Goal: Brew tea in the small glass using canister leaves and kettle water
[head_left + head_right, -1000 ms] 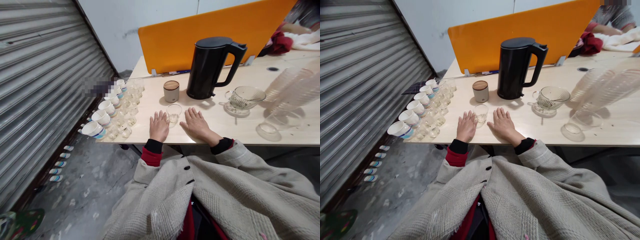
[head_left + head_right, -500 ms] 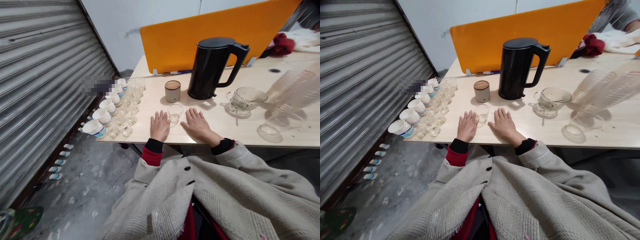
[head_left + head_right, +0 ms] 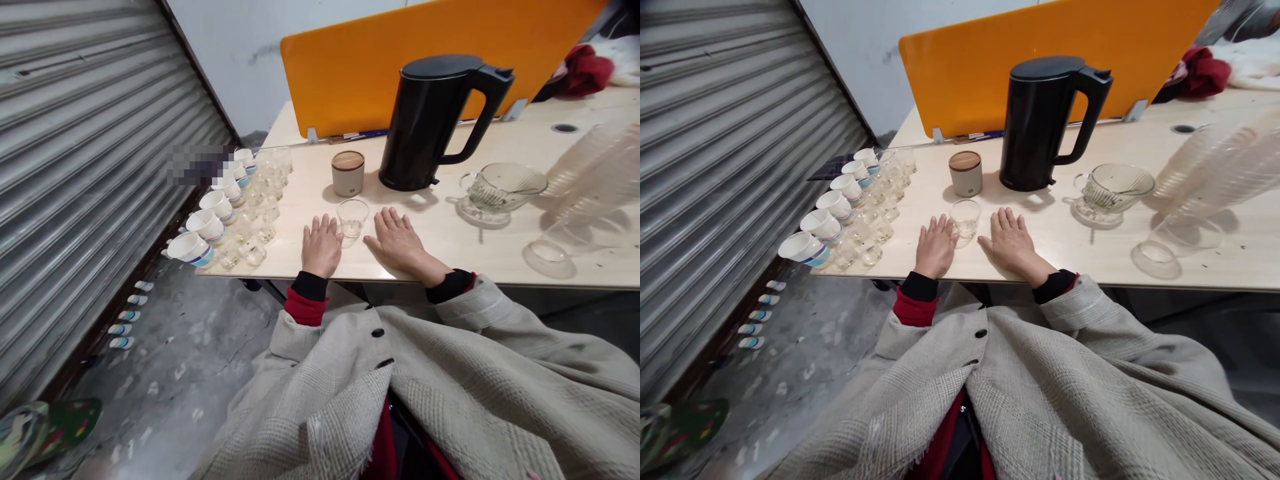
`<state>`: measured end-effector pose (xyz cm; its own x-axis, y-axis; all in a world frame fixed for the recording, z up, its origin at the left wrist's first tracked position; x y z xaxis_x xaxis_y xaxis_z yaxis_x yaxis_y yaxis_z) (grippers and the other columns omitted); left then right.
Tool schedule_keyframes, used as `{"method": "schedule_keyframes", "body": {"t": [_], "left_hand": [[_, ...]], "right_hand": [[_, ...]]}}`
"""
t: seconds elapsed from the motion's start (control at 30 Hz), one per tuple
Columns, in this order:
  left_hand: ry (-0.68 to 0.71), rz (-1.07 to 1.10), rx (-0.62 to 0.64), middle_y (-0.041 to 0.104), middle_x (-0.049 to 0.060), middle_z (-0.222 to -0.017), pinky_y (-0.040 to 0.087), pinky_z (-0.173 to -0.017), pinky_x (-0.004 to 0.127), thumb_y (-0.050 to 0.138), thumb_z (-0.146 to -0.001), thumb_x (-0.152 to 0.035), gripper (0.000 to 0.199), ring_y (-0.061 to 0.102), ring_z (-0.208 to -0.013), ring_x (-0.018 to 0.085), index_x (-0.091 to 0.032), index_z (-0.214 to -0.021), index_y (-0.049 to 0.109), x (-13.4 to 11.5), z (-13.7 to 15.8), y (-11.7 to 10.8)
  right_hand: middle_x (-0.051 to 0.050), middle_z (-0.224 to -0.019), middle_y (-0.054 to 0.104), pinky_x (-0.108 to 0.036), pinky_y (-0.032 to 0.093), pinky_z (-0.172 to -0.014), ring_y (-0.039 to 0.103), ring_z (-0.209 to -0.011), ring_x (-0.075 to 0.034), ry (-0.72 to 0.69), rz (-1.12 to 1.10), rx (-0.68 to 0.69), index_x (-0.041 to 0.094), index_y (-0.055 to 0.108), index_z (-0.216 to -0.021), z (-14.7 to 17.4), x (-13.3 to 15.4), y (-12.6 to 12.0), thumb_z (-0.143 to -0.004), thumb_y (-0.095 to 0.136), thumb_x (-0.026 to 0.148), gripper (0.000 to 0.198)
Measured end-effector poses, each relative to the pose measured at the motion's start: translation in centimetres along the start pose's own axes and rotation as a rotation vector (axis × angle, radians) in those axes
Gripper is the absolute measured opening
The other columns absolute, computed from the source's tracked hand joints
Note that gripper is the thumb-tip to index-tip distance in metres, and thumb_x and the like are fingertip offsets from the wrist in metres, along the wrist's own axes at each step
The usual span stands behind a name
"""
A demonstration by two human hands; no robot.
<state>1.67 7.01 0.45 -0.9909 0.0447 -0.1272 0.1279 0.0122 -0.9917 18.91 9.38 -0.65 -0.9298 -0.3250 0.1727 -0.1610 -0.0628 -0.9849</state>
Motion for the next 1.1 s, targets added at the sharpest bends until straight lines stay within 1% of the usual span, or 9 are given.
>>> {"method": "schedule_keyframes", "body": {"t": [0.23, 0.43, 0.7, 0.87, 1.1], "left_hand": [[0.002, 0.001, -0.001, 0.028, 0.006, -0.179, 0.018, -0.136, 0.057, 0.024, -0.112, -0.043, 0.061, 0.019, -0.168, 0.033, -0.02, -0.167, 0.037, -0.02, -0.13, -0.18], [-0.006, 0.016, 0.0, 0.028, 0.006, -0.179, 0.018, -0.136, 0.057, 0.022, -0.112, -0.044, 0.062, 0.019, -0.168, 0.032, -0.021, -0.167, 0.037, -0.13, -0.01, -0.5], [-0.002, 0.006, -0.01, 0.029, 0.007, -0.179, 0.019, -0.135, 0.057, 0.022, -0.112, -0.043, 0.063, 0.021, -0.167, 0.033, -0.019, -0.167, 0.037, -0.24, 0.1, -0.65], [-0.007, 0.009, -0.008, 0.029, 0.006, -0.179, 0.019, -0.135, 0.057, 0.023, -0.112, -0.043, 0.061, 0.021, -0.167, 0.033, -0.021, -0.167, 0.037, -0.12, 0.0, -0.5], [-0.001, 0.006, -0.021, 0.031, 0.006, -0.179, 0.02, -0.135, 0.056, 0.023, -0.112, -0.043, 0.061, 0.022, -0.167, 0.033, -0.02, -0.166, 0.038, -0.12, 0.01, -0.5]], "right_hand": [[-0.027, -0.177, 0.019, -0.059, 0.013, -0.134, 0.012, -0.167, -0.04, 0.015, 0.002, 0.015, -0.004, 0.028, -0.167, 0.15, 0.08, -0.16, -0.105, 0.031, 0.056, 0.086], [-0.027, -0.177, 0.019, -0.061, 0.013, -0.134, 0.013, -0.167, -0.041, -0.008, 0.005, 0.006, -0.004, 0.028, -0.167, 0.25, 0.1, 0.05, -0.105, 0.03, 0.061, 0.089], [-0.028, -0.176, 0.021, -0.061, 0.014, -0.133, 0.014, -0.166, -0.042, -0.022, 0.019, -0.014, -0.003, 0.029, -0.167, 0.15, 0.06, 0.18, -0.106, 0.03, 0.061, 0.088], [-0.028, -0.176, 0.02, -0.061, 0.015, -0.133, 0.015, -0.166, -0.042, -0.02, 0.025, -0.009, -0.003, 0.03, -0.166, 0.27, 0.12, 0.01, -0.106, 0.031, 0.06, 0.088], [-0.027, -0.176, 0.021, -0.06, 0.015, -0.134, 0.015, -0.166, -0.041, -0.018, 0.034, -0.01, -0.002, 0.03, -0.166, 0.42, 0.24, -0.15, -0.106, 0.03, 0.06, 0.087]]}}
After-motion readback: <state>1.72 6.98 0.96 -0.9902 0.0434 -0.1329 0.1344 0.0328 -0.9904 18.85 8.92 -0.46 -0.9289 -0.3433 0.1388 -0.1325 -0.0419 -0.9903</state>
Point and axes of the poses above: each hand's wrist, its own z-axis away from the middle knuckle, its own y-axis out of the palm, x = y × z, the point moved 8 cm from there along -z, towards the middle knuckle
